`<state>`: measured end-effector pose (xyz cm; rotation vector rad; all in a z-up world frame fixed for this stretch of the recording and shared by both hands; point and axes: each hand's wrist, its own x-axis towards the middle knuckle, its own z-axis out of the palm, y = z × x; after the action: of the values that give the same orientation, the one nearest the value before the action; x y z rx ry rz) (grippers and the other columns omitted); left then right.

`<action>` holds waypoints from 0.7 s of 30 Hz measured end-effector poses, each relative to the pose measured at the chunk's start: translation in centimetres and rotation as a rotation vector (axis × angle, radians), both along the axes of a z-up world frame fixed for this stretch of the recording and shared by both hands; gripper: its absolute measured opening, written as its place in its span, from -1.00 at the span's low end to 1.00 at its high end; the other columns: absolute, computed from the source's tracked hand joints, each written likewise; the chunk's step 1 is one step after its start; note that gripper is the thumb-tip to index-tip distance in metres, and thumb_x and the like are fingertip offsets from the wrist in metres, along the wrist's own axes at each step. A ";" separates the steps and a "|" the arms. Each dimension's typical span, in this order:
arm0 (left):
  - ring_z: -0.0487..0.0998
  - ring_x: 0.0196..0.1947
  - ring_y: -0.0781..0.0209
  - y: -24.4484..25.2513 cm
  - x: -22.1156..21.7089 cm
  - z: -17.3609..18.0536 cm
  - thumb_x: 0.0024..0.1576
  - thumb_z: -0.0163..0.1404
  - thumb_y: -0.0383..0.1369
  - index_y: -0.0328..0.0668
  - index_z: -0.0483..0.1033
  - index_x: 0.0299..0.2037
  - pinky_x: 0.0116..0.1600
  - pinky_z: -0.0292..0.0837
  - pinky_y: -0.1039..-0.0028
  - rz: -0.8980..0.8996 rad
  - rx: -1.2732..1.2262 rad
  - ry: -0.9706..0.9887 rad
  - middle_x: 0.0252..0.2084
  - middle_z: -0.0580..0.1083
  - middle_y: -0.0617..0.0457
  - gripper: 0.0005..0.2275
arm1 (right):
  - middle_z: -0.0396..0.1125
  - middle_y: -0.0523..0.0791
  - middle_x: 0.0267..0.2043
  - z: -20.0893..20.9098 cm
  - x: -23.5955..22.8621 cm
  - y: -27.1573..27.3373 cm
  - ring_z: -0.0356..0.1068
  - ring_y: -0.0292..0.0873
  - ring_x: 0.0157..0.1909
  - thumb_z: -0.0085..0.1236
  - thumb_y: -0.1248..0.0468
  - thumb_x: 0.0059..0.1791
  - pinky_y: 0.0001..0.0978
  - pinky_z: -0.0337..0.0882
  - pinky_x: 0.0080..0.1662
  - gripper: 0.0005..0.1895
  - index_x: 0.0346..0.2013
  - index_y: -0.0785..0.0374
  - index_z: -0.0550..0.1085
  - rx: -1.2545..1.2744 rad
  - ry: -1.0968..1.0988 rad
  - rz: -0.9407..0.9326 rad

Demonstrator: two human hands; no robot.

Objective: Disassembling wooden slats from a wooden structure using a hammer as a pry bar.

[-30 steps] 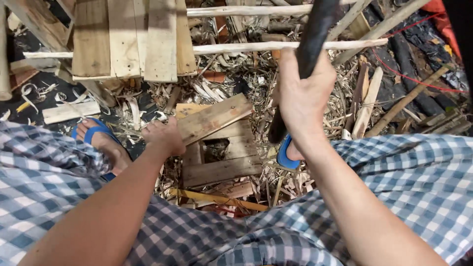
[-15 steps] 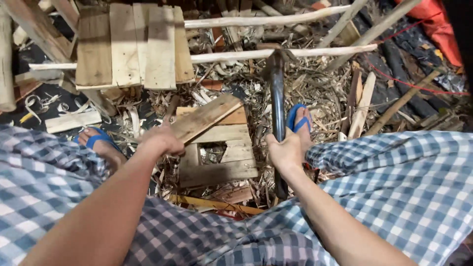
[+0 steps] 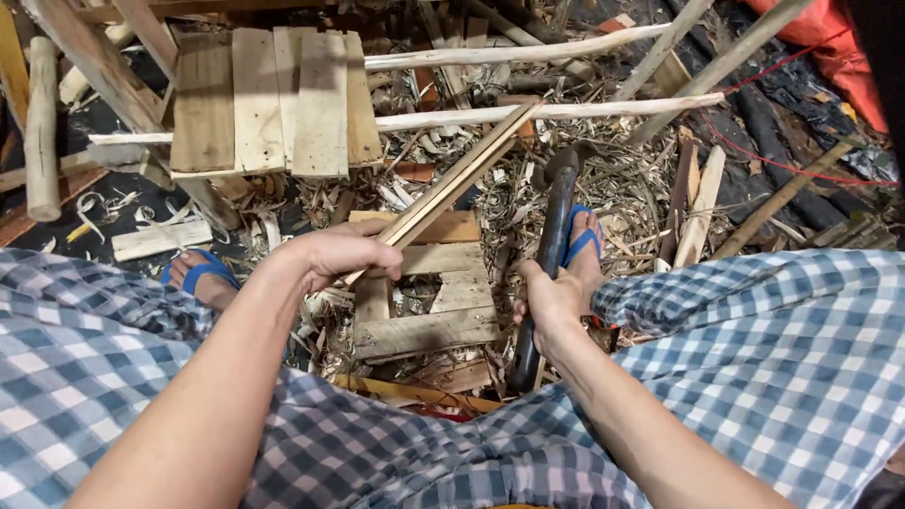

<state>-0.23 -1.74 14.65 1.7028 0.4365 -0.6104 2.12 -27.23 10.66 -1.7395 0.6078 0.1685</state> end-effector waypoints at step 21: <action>0.48 0.04 -0.18 -0.3 0.5 1.4 -0.28 0.24 -0.50 -0.27 -0.04 0.50 0.08 0.44 0.16 0.034 -0.358 -0.021 0.34 0.25 -0.51 0.02 | 0.14 -0.04 -0.69 -4.7 -1.2 1.1 0.19 -0.20 -0.76 0.09 0.30 -0.09 -0.29 0.27 -0.68 -0.80 -0.38 0.45 0.41 0.032 0.137 0.180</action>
<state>0.31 -2.05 16.01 1.3566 0.3186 -0.6056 0.88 -26.15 5.93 -1.7602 0.5443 0.4238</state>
